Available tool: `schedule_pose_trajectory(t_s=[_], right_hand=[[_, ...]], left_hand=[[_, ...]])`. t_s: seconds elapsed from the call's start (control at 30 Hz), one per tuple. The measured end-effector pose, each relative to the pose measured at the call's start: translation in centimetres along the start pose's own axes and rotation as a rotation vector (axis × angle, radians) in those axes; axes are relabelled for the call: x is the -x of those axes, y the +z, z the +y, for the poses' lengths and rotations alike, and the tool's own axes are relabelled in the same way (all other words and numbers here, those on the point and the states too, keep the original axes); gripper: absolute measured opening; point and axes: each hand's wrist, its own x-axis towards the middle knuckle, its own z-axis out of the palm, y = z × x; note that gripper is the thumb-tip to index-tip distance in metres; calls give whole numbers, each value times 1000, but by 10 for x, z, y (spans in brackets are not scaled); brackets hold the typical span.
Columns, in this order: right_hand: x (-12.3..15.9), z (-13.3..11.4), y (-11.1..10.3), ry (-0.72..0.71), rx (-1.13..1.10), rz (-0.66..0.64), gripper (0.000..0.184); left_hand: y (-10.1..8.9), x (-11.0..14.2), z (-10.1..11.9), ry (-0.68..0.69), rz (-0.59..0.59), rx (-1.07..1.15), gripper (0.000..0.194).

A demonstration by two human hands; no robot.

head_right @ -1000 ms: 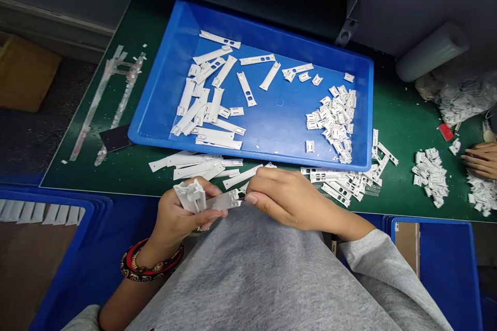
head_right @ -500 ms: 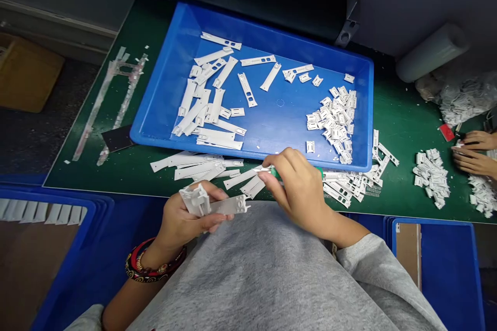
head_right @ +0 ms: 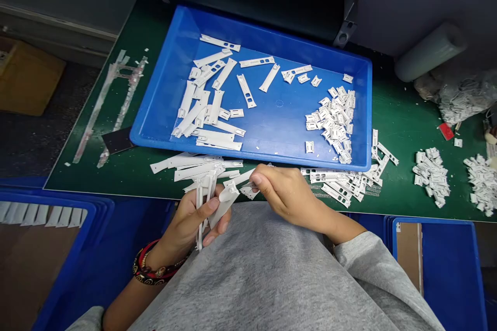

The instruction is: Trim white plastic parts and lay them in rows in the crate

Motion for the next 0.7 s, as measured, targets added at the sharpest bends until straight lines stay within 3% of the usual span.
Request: schedule_pose_trajectory(t_s=[0.17, 0.4, 0.7], right_hand=[[-5, -6, -1, -63, 27, -168, 34], [-9, -9, -2, -42, 93, -235, 22], [-6, -9, 3, -73, 150, -141, 31]], left_hand=[[-1, 0, 3, -16, -12, -41, 42], [-2, 0, 8, -15, -8, -80, 42], [-9, 1, 9, -35, -32, -117, 45]])
